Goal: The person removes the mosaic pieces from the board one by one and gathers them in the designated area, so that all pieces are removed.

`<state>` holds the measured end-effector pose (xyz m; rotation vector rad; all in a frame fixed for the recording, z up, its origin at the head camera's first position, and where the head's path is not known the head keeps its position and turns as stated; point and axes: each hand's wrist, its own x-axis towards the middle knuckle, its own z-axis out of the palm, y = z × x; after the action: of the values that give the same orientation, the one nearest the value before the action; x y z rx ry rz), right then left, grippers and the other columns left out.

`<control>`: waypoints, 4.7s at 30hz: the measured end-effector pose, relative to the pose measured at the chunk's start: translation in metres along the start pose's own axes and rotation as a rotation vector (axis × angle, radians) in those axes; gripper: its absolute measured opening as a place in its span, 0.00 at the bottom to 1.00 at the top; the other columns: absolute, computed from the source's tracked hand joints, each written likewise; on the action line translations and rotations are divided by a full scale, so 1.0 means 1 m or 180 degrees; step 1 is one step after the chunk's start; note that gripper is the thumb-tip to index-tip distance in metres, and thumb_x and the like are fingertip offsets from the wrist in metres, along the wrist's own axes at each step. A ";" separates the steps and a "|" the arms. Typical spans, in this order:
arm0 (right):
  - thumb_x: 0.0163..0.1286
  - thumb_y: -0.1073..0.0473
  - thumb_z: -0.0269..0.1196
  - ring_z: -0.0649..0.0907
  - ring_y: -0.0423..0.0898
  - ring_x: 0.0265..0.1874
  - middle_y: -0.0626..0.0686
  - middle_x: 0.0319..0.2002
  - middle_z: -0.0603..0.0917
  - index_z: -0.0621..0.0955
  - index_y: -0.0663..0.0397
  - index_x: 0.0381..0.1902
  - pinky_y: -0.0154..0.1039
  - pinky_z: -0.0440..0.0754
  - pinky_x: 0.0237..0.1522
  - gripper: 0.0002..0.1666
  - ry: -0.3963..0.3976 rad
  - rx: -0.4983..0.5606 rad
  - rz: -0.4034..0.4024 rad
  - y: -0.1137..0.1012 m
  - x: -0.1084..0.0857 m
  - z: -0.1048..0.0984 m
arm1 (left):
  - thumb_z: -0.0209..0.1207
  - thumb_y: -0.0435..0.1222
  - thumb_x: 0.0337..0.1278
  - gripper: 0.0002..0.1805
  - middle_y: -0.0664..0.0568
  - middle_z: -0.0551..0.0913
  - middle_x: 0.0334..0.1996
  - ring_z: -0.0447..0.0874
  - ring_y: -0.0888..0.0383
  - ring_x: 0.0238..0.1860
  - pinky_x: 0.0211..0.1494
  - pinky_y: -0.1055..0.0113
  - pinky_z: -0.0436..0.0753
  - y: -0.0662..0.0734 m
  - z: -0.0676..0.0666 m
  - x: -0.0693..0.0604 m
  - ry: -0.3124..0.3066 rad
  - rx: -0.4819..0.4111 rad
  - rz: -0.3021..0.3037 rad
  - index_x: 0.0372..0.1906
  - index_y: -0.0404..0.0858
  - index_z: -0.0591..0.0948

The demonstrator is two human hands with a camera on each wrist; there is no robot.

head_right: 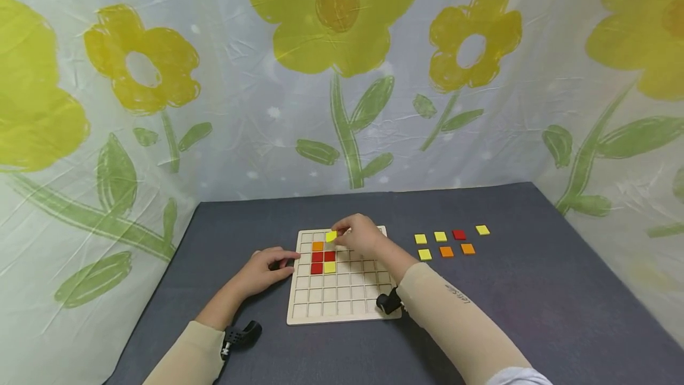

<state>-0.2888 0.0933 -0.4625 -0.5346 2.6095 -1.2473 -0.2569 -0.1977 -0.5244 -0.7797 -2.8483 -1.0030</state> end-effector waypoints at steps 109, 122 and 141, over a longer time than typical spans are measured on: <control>0.81 0.56 0.57 0.75 0.69 0.60 0.77 0.66 0.71 0.71 0.73 0.70 0.56 0.78 0.52 0.30 0.0758 -0.0359 0.0897 0.190 -0.180 -0.194 | 0.69 0.39 0.63 0.17 0.62 0.72 0.27 0.69 0.62 0.30 0.45 0.54 0.57 -0.001 0.001 0.001 -0.0036 -0.0114 -0.0029 0.57 0.48 0.88; 0.79 0.59 0.58 0.69 0.76 0.64 0.80 0.68 0.65 0.72 0.72 0.69 0.59 0.77 0.53 0.28 0.0550 -0.0431 0.0997 0.193 -0.179 -0.196 | 0.69 0.39 0.62 0.17 0.63 0.72 0.27 0.69 0.62 0.30 0.45 0.54 0.57 -0.002 0.001 0.001 0.0005 -0.0082 -0.0001 0.56 0.47 0.88; 0.76 0.65 0.59 0.74 0.64 0.46 0.72 0.50 0.74 0.72 0.73 0.68 0.48 0.71 0.38 0.27 0.0544 -0.0507 0.1056 0.192 -0.180 -0.193 | 0.69 0.39 0.63 0.17 0.63 0.71 0.26 0.68 0.62 0.29 0.44 0.54 0.57 -0.001 0.001 0.002 -0.0028 -0.0090 0.0017 0.56 0.47 0.88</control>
<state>-0.2324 0.4141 -0.4876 -0.0114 2.8034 -1.0248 -0.2586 -0.1967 -0.5252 -0.7955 -2.8439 -1.0439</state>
